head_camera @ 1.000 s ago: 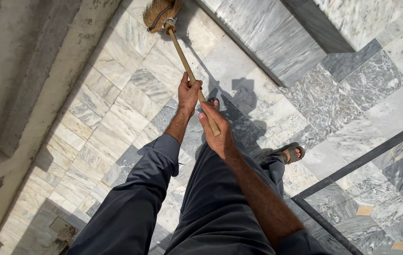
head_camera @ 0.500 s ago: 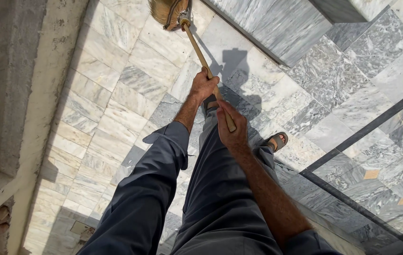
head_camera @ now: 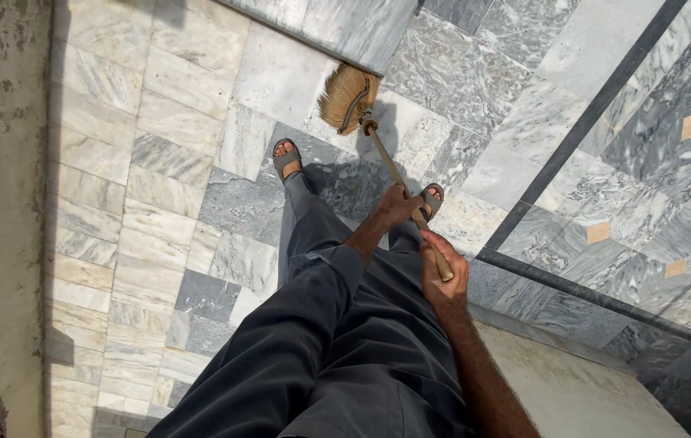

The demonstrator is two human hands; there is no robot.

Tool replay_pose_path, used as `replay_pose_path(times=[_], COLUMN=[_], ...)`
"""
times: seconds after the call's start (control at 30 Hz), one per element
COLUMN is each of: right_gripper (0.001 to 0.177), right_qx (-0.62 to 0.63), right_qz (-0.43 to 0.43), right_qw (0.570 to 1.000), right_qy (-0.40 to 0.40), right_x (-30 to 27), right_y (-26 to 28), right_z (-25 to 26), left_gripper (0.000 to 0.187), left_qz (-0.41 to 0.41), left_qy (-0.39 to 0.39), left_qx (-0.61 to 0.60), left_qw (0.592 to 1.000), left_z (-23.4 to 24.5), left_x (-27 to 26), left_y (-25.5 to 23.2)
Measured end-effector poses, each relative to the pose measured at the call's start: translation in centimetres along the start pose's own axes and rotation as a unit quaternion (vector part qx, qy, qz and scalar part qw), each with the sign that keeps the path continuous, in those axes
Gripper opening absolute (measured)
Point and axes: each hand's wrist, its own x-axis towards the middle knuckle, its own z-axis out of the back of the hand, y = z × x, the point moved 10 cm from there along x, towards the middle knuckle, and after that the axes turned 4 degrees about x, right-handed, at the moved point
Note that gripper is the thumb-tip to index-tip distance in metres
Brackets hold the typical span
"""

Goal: Sweeping a tiled floor and stairs using a broom.

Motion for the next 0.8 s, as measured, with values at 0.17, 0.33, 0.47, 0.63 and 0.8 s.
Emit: replay_pose_path(times=[0.17,0.33,0.47,0.63,0.8], right_gripper=[0.027,0.029,0.028,0.028,0.037], right_qx=[-0.053,-0.093,-0.164,-0.170,-0.047], right_qz=[-0.007,0.044,0.132,0.214,0.246], right_qw=[0.997,0.994,0.977,0.958,0.941], right_qy=[-0.050,-0.022,0.045,0.093,0.227], right_x=[0.9,1.5,-0.4,-5.5,-9.9], right_y=[-3.5,-1.1,-0.6,-1.9,-4.1], right_z=[12.2,20.6,23.1,22.5,16.3], left_gripper=[0.043,0.038,0.044,0.068,0.054], left_qz=[-0.054,-0.079,-0.142,-0.124,-0.125], left_qy=[-0.019,-0.032,-0.067,-0.116,-0.189], left_qx=[-0.038,-0.177,-0.324,-0.367,-0.472], left_qw=[0.998,0.980,0.933,0.915,0.852], left_z=[-12.2,-19.1,-22.1,-21.6,-19.5], left_x=[2.9,1.7,-1.0,-9.6,-12.1], left_y=[-4.4,-11.9,-13.7,-9.4,3.8])
